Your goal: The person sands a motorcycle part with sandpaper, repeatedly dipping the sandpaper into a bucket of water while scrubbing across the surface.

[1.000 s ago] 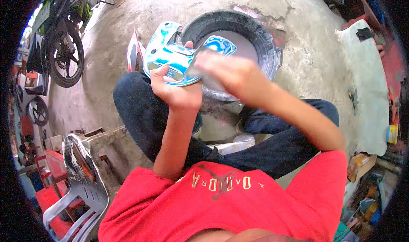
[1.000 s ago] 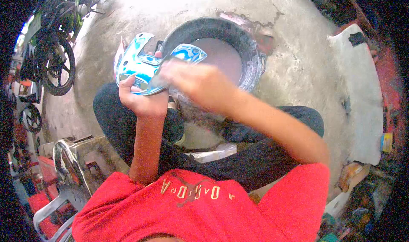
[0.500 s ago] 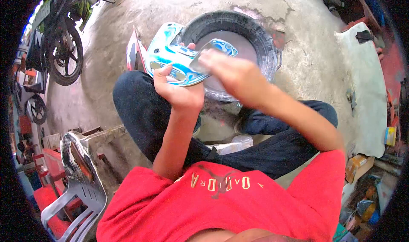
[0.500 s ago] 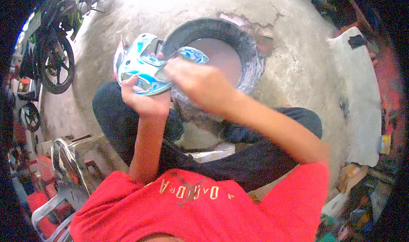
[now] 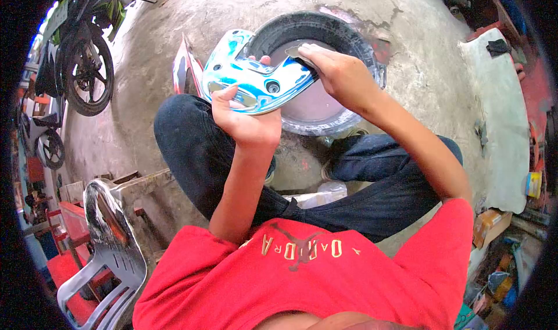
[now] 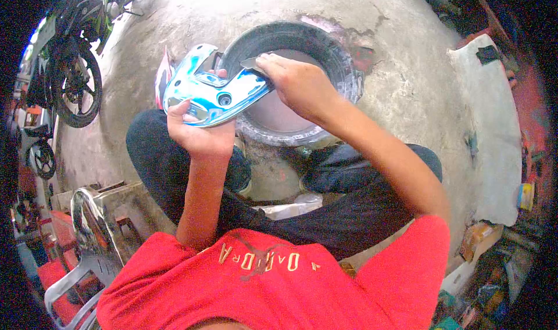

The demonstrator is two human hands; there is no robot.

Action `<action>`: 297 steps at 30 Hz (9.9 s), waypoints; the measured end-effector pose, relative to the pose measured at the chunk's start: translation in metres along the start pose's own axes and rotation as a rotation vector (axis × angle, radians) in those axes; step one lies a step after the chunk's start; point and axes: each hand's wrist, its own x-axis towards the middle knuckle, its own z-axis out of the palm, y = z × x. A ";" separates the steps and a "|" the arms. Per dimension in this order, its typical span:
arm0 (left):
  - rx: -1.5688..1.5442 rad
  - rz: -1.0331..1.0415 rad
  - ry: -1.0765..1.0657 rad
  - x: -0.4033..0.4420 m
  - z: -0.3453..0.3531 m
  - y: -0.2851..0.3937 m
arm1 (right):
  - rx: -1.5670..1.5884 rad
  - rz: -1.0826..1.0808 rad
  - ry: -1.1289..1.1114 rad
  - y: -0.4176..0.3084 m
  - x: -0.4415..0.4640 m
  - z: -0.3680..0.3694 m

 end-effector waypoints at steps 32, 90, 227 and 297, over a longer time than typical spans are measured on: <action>0.029 0.085 -0.082 0.003 -0.001 0.002 | -0.020 -0.328 0.189 -0.042 -0.016 0.010; -0.041 0.042 -0.019 0.004 -0.002 0.005 | -0.059 -0.115 0.164 0.001 -0.002 0.008; 0.089 -0.467 -0.229 0.007 0.001 -0.024 | 0.133 -0.117 0.266 0.003 0.015 0.012; -0.052 -0.625 -0.503 -0.009 -0.007 -0.015 | 0.077 0.241 0.132 0.043 0.003 0.004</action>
